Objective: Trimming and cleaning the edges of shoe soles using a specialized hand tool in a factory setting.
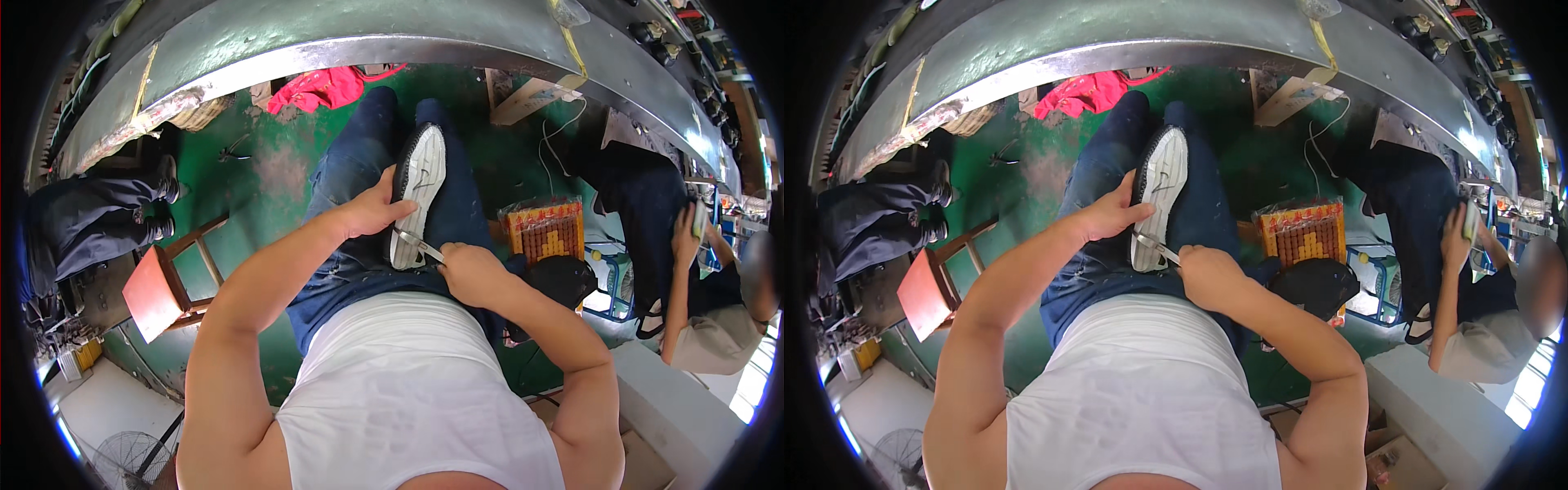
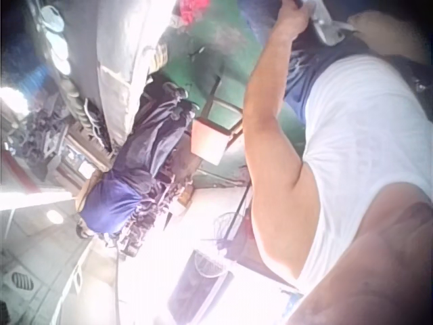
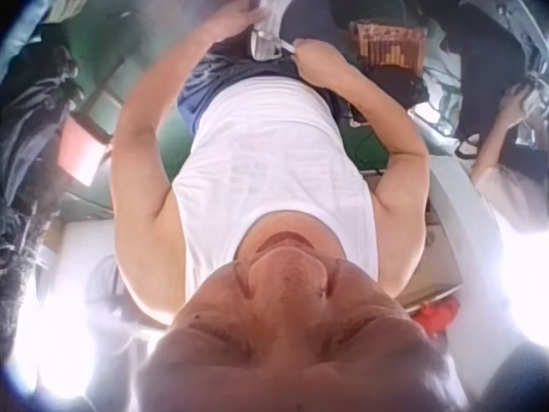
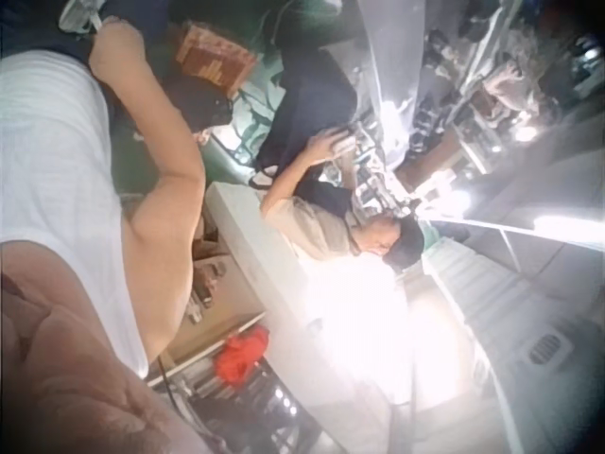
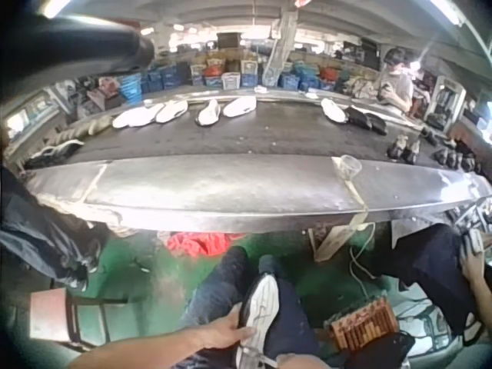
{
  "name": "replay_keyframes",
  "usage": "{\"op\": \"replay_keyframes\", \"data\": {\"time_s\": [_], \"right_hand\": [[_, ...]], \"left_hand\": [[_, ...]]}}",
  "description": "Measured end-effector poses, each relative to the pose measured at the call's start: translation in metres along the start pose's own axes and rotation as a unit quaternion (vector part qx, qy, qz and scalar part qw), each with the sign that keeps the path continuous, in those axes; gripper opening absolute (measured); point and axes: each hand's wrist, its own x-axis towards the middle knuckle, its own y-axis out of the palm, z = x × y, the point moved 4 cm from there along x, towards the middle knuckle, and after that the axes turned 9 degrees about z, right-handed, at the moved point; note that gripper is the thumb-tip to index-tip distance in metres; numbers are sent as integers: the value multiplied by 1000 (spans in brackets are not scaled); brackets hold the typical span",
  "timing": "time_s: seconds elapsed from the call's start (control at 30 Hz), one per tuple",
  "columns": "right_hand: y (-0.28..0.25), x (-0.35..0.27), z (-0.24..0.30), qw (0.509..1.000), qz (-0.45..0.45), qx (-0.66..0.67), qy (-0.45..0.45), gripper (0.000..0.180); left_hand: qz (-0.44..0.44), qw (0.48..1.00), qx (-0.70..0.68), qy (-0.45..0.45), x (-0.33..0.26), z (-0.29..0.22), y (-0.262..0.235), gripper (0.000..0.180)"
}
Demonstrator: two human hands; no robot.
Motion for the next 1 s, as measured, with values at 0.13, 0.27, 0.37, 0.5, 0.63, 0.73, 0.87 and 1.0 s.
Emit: {"op": "replay_keyframes", "data": {"time_s": [0.13, 0.27, 0.37, 0.5, 0.63, 0.73, 0.87, 1.0], "right_hand": [[5, -5, 16, 965, -100, -240, -6, 21], [-12, -12, 42, 928, -115, -355, 2, 24], [-20, -10, 38, 942, -56, -330, 7, 23], [-17, 4, 12, 976, 187, 95, 65, 22], [-2, 1, 18, 980, -74, -187, -10, 16], [-7, 0, 33, 923, -99, -371, -3, 16], [-27, 10, 25, 984, 81, -154, -24, 20], [-20, 13, 20, 980, 104, -169, -20, 15]], "left_hand": [[-33, 999, 23, -11, 0, -4, 6, 89], [-50, 997, 46, -30, -1, 4, 3, 90], [-54, 990, 114, -69, -4, -13, 7, 91], [-42, 989, 89, -107, 7, -7, 2, 91], [-52, 988, 87, -117, 12, -13, 4, 89], [-57, 983, 105, -139, 15, -7, 1, 88], [-61, 983, 113, -133, 20, -6, 2, 88], [-74, 979, 125, -139, 19, -8, 1, 87]]}}
